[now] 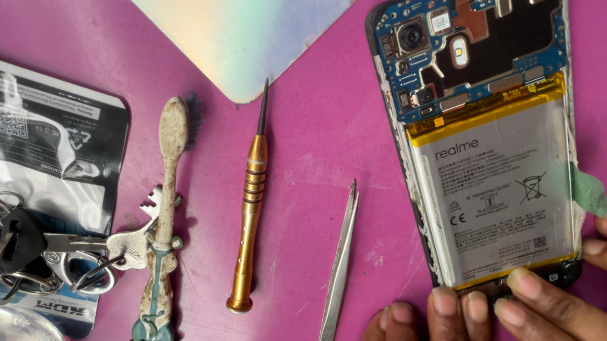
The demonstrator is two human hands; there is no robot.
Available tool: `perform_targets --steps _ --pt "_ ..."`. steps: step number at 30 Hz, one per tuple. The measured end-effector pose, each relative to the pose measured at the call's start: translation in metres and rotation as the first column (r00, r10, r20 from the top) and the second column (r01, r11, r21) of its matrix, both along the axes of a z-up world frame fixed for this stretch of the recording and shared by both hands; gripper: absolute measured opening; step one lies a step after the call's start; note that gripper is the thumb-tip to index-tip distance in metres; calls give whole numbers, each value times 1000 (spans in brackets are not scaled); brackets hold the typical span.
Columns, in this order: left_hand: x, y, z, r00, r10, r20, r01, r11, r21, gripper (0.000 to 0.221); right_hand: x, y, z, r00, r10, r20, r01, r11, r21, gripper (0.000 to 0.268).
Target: The person is repairing a disassembled smartphone on a pink workbench. They use tweezers to carefully remove a small circuit board from the bottom of the phone's chassis, then place it on the table. The person then picks up a new battery and positions it over the phone's internal cavity, preparing to install it.
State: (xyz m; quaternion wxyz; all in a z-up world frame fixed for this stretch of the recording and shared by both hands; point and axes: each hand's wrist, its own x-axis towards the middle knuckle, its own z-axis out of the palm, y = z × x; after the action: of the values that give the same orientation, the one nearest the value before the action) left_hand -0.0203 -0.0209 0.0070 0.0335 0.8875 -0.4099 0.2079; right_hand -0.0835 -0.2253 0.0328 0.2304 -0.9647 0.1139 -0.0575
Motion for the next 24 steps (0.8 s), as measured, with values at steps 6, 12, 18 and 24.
perform_targets --steps 6,12,18,24 --pt "8 -3 5 999 8 52 -9 1000 12 38 -4 -16 -5 990 139 23 -139 990 7 22" --pt "1 -23 11 987 158 16 -158 986 -48 33 -2 -37 -4 888 459 44 -457 888 -49 27" --pt "21 3 24 993 -107 42 104 991 82 23 18 -28 11 909 417 -12 -417 909 -8 31" --pt "36 -8 43 997 -72 -1 71 993 -98 21 43 -9 28 877 442 188 -410 893 -186 25"
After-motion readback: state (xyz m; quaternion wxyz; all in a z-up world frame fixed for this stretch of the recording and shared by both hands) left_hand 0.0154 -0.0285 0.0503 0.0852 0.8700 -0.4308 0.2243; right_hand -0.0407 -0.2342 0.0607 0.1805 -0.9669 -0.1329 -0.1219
